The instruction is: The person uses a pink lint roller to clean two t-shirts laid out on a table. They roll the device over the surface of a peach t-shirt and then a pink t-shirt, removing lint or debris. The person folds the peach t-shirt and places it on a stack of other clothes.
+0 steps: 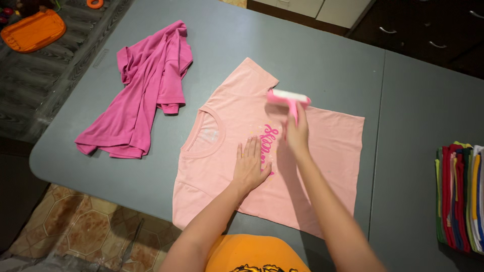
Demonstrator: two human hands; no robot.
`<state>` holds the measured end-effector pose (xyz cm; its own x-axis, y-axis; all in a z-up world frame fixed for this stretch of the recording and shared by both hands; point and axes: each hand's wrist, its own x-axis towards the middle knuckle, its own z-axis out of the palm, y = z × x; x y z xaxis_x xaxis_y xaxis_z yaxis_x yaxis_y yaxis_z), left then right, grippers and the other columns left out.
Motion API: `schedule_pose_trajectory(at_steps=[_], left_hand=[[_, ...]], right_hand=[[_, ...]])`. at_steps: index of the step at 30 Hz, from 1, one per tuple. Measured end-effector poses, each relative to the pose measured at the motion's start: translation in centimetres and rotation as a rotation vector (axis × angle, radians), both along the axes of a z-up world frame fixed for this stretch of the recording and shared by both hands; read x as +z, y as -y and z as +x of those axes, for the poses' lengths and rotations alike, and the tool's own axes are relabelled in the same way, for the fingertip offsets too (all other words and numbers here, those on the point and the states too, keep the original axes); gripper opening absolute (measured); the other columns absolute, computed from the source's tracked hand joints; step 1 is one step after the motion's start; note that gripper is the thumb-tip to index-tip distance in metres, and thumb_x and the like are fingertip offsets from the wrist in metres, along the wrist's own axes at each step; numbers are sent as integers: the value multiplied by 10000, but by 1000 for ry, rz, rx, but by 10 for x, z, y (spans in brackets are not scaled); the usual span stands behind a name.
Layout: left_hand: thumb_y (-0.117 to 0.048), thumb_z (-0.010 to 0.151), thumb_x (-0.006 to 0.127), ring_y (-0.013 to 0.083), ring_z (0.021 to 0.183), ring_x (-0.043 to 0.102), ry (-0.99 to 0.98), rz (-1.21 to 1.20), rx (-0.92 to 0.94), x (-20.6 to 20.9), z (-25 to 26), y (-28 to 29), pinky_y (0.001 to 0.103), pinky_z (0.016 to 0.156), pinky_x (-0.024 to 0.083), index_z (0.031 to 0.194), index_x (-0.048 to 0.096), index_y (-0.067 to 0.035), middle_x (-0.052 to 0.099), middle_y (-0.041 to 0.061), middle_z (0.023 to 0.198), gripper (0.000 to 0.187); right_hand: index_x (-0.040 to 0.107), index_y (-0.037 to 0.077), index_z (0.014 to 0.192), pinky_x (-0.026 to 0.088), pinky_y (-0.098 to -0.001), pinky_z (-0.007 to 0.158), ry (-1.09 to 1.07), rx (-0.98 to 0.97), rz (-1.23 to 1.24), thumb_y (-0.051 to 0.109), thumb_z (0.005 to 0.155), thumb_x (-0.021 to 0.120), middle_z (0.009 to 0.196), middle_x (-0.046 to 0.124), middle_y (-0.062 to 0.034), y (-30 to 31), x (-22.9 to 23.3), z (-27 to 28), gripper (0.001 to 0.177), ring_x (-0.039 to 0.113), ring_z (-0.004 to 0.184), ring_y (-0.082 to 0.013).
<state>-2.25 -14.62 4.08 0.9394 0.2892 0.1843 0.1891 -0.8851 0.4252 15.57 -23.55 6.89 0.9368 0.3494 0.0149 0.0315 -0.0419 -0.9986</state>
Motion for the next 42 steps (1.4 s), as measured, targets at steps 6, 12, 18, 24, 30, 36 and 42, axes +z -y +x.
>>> schedule_pose_trajectory(at_steps=[6, 12, 18, 24, 30, 36, 42], left_hand=[[-464, 911, 563, 361, 1535, 243, 22, -10, 3, -4, 2, 0, 588, 1234, 116, 1559, 228, 104, 290, 263, 1620, 925], [-450, 900, 573, 367, 1535, 233, 20, 5, -10, -2, 1, -1, 584, 1230, 120, 1552, 238, 103, 293, 253, 1624, 918], [-452, 898, 577, 354, 1536, 222, 15, -13, -14, 1, 0, -2, 584, 1231, 119, 1550, 246, 92, 298, 242, 1622, 911], [-445, 909, 572, 343, 1545, 225, -2, -33, -11, 1, 0, -2, 580, 1238, 120, 1555, 254, 83, 297, 233, 1628, 893], [-440, 907, 577, 356, 1528, 235, 3, -7, -10, 2, 1, -2, 582, 1222, 127, 1544, 253, 86, 307, 243, 1613, 888], [-437, 900, 583, 358, 1521, 256, 15, -8, -1, 1, 0, -2, 575, 1228, 142, 1551, 261, 73, 317, 242, 1607, 888], [-428, 901, 580, 358, 1519, 260, -1, -20, 1, 3, 0, -2, 579, 1230, 142, 1547, 269, 72, 329, 242, 1598, 874]], right_hand=[[346, 184, 1592, 489, -270, 544, -206, -80, -157, 158, 1044, 465, 873, 561, -26, 58, 7, -115, 561, 525, 609, -107], [371, 197, 1614, 448, -246, 504, -131, -102, -55, 106, 1054, 447, 858, 556, 26, 5, 9, -22, 573, 482, 591, -31], [386, 185, 1562, 346, -239, 357, -123, -56, -20, 161, 1043, 440, 731, 523, 20, 11, 26, 22, 522, 416, 434, -55], [394, 193, 1594, 333, -209, 393, -130, -86, -75, 189, 1055, 487, 767, 540, 39, 99, 27, -85, 547, 417, 494, -20], [399, 196, 1611, 355, -225, 438, -100, -166, -146, 141, 1073, 457, 808, 538, 33, 87, -7, -46, 544, 420, 532, -31], [316, 202, 1597, 402, -247, 408, -197, -193, -86, 132, 1040, 427, 742, 546, 32, 45, 19, 57, 573, 461, 492, -50], [400, 147, 1597, 425, -240, 474, 96, -109, -173, 142, 1084, 454, 710, 498, 51, 99, 30, -66, 516, 463, 536, -45]])
